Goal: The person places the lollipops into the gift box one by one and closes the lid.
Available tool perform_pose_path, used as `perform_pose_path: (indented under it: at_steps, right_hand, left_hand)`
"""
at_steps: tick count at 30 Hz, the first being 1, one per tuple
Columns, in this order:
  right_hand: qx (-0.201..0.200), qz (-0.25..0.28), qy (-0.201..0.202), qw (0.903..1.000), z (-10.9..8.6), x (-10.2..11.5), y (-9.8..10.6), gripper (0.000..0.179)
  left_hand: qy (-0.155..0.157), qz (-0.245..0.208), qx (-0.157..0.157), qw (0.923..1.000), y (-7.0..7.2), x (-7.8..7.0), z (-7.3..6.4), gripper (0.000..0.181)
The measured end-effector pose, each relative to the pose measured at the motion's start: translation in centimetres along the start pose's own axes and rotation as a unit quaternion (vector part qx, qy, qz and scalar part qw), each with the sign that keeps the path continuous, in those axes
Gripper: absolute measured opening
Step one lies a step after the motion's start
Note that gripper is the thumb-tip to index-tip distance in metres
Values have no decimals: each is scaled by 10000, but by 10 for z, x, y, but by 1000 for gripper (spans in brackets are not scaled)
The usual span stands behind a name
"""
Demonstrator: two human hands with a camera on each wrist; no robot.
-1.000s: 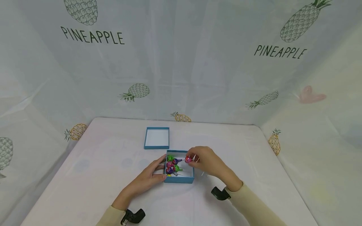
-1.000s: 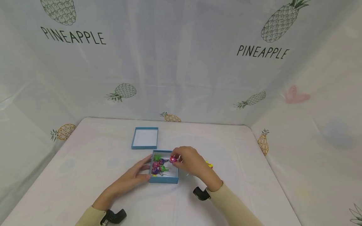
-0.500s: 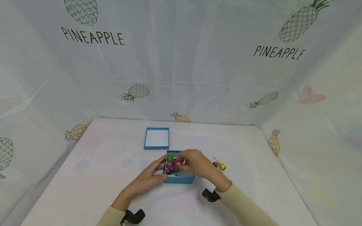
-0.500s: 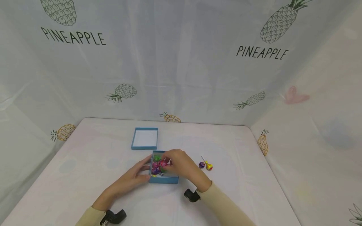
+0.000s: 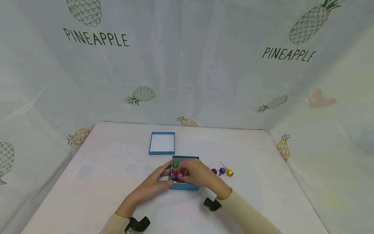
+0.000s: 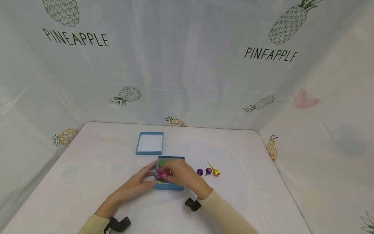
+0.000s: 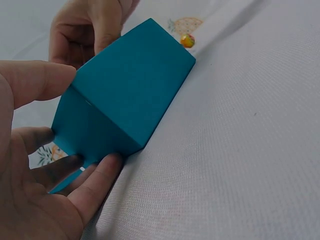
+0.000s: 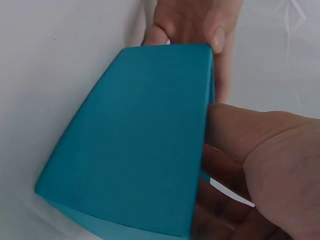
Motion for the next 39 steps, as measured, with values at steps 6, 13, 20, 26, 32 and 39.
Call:
perform_pose_path:
  at_steps: [6, 13, 20, 26, 32, 39]
  right_hand:
    - [104, -129, -34, 9999, 2, -3, -8, 17]
    - [201, -251, -90, 9994, 5, -7, -11, 18]
    - [254, -388, 28, 9989, 6, -6, -10, 18]
    - [339, -425, -15, 9985, 6, -8, -10, 18]
    - [429, -278, -28, 9987, 4, -10, -8, 19]
    - [308, -68, 15, 9995, -6, -10, 16, 22]
  left_hand:
    - [6, 31, 22, 10000, 0, 0, 0, 80]
    - [-44, -14, 37, 10000, 0, 1, 1, 81]
    - [-12, 2, 31, 10000, 0, 1, 1, 81]
    - [11, 14, 26, 10000, -1, 0, 0, 81]
    - [32, 32, -1, 10000, -1, 1, 1, 81]
    - [60, 26, -29, 10000, -1, 2, 1, 81]
Point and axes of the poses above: each hand's wrist, its own z-axis towards the middle knuckle, its own y-axis out of the back of the hand, x = y × z, the point moved 4 cm from there along z, towards the middle knuckle, and after that the axes turned 7 degrees about z, right-handed, at the moved point
